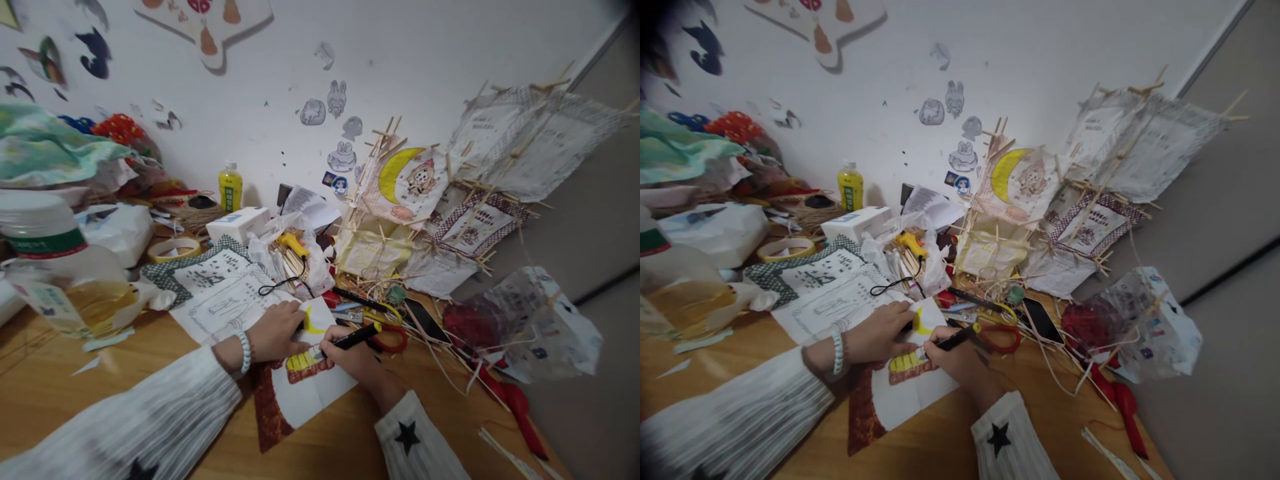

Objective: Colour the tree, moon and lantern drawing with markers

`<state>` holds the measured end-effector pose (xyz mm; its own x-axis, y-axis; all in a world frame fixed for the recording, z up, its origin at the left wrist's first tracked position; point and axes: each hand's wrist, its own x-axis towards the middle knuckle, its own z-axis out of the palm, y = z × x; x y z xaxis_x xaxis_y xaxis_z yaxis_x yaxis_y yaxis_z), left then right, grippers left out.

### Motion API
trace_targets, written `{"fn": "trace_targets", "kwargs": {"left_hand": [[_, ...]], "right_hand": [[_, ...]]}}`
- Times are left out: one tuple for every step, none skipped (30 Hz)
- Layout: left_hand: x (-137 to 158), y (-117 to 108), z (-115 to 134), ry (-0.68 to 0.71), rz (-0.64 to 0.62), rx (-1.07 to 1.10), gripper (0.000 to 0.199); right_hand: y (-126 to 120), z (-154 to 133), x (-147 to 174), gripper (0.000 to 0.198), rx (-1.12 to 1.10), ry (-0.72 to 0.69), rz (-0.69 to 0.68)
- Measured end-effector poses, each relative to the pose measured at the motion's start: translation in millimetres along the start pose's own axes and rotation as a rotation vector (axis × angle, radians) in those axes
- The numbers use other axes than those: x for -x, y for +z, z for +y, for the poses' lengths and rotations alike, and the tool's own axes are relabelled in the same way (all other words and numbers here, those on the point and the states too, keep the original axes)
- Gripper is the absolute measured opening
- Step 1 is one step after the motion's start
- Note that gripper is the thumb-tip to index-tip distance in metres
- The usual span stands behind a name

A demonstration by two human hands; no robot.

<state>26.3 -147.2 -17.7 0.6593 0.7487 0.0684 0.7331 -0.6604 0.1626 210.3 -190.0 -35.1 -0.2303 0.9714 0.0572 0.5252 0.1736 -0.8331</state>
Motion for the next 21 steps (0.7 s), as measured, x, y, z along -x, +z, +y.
{"fn": "trace_targets", "kwargs": {"left_hand": [[-0.1, 0.3, -0.1, 0.003, 0.002, 0.001, 0.038], [-0.2, 0.6, -0.3, 0.005, 0.003, 0.002, 0.038], [-0.2, 0.9, -0.4, 0.007, 0.005, 0.003, 0.038], [-0.3, 1.3, -0.6, 0.007, 0.006, 0.005, 0.037], [-0.4, 1.6, -0.7, 0.006, 0.009, 0.006, 0.036], [-0.5, 1.8, -0.9, 0.005, 0.013, 0.007, 0.035], [-0.6, 2.1, -1.1, 0.005, 0.016, 0.009, 0.034], [-0.6, 2.3, -1.3, 0.008, 0.018, 0.010, 0.034], [-0.7, 2.5, -1.6, 0.011, 0.020, 0.011, 0.035], [-0.8, 2.6, -1.7, 0.015, 0.022, 0.013, 0.035], [-0.8, 2.6, -1.8, 0.019, 0.024, 0.017, 0.036], [-0.7, 2.5, -1.8, 0.021, 0.023, 0.021, 0.036], [-0.6, 2.2, -1.6, 0.021, 0.023, 0.026, 0.036], [-0.5, 1.9, -1.4, 0.020, 0.021, 0.030, 0.036], [-0.4, 1.5, -1.2, 0.017, 0.018, 0.032, 0.036], [-0.3, 1.2, -1.0, 0.014, 0.017, 0.031, 0.035], [-0.2, 1.0, -0.8, 0.012, 0.015, 0.028, 0.035], [-0.2, 0.9, -0.7, 0.012, 0.013, 0.023, 0.036], [-0.2, 1.0, -0.7, 0.012, 0.010, 0.019, 0.037], [-0.3, 1.2, -0.8, 0.014, 0.008, 0.016, 0.037], [-0.4, 1.5, -0.9, 0.016, 0.007, 0.015, 0.037]], "right_hand": [[-0.1, 0.1, 0.0, 0.014, 0.009, -0.014, 0.006], [-0.1, 0.1, 0.0, 0.014, 0.022, -0.035, 0.019], [-0.2, -0.1, 0.1, 0.014, 0.032, -0.046, 0.027], [-0.3, -0.4, 0.1, 0.014, 0.035, -0.041, 0.021], [-0.4, -0.7, 0.2, 0.015, 0.033, -0.021, 0.008], [-0.5, -1.1, 0.3, 0.017, 0.025, 0.003, -0.003], [-0.6, -1.3, 0.3, 0.017, 0.021, 0.012, -0.006], [-0.6, -1.4, 0.3, 0.016, 0.027, 0.003, 0.002], [-0.5, -1.2, 0.2, 0.015, 0.037, -0.019, 0.013], [-0.4, -1.0, 0.1, 0.014, 0.041, -0.031, 0.023], [-0.3, -0.7, 0.0, 0.015, 0.035, -0.027, 0.019], [-0.2, -0.5, -0.1, 0.016, 0.023, -0.007, 0.008], [-0.1, -0.4, -0.2, 0.017, 0.017, 0.011, 0.001], [-0.1, -0.4, -0.3, 0.018, 0.019, 0.010, 0.005], [-0.2, -0.6, -0.3, 0.017, 0.033, -0.013, 0.015], [-0.3, -0.9, -0.4, 0.017, 0.050, -0.041, 0.030], [-0.5, -1.2, -0.4, 0.016, 0.060, -0.058, 0.036], [-0.7, -1.3, -0.5, 0.017, 0.061, -0.054, 0.030], [-0.9, -1.3, -0.5, 0.018, 0.054, -0.036, 0.017], [-1.1, -1.1, -0.5, 0.018, 0.044, -0.017, 0.010], [-1.3, -0.8, -0.5, 0.018, 0.042, -0.016, 0.011]]}}
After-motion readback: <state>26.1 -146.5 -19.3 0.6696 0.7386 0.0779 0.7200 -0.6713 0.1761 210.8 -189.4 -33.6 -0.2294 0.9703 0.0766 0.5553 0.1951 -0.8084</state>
